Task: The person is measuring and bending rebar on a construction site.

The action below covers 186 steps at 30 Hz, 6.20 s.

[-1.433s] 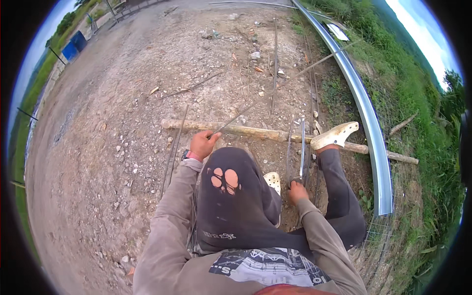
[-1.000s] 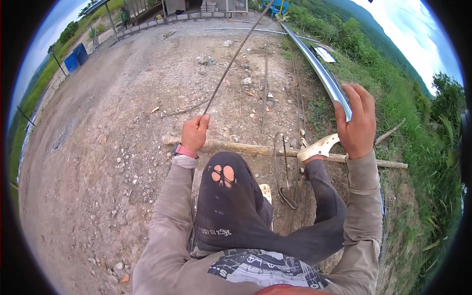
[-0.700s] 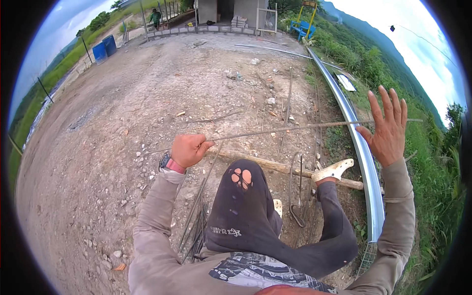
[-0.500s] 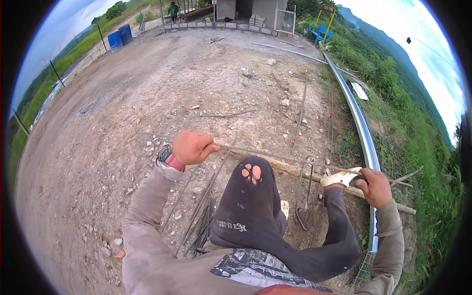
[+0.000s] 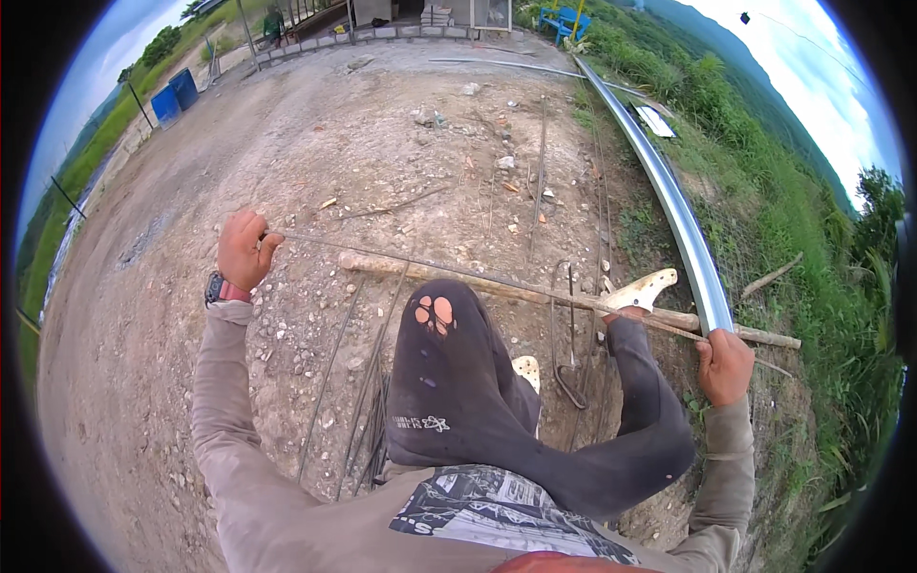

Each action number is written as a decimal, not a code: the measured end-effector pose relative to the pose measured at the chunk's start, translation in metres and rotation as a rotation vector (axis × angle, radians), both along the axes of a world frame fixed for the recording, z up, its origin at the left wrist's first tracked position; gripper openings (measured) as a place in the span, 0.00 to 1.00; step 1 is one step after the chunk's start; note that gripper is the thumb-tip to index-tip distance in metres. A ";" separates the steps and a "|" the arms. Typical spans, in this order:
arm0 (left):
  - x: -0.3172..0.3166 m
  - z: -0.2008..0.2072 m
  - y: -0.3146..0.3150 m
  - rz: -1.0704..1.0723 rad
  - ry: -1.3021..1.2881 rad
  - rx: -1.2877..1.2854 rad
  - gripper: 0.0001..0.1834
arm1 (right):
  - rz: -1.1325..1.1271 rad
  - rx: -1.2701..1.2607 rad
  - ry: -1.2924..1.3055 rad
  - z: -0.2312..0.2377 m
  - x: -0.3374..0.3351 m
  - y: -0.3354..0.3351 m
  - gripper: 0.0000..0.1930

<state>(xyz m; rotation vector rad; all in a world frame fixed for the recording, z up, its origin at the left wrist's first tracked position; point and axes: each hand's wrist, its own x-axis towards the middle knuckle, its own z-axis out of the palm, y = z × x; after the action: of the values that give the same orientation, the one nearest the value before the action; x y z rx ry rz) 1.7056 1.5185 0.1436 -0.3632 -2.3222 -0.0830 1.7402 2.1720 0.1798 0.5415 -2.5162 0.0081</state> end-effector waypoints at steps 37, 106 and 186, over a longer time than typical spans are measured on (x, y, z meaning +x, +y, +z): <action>0.021 -0.049 0.044 0.073 -0.739 1.386 0.18 | -0.366 -0.618 -0.520 0.017 0.079 0.009 0.13; 0.023 0.008 0.287 -0.366 -0.705 -0.271 0.15 | 0.415 -0.289 -0.865 -0.032 -0.010 -0.138 0.11; -0.090 -0.300 0.165 0.240 -1.131 0.399 0.24 | -0.230 -0.284 -1.072 -0.223 -0.024 -0.101 0.17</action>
<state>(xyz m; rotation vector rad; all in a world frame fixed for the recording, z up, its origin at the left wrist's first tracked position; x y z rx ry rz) 1.6160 1.6831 -0.1568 0.2607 -3.3165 -0.7931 1.7164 2.0710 -0.0427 0.1059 -3.4922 0.7337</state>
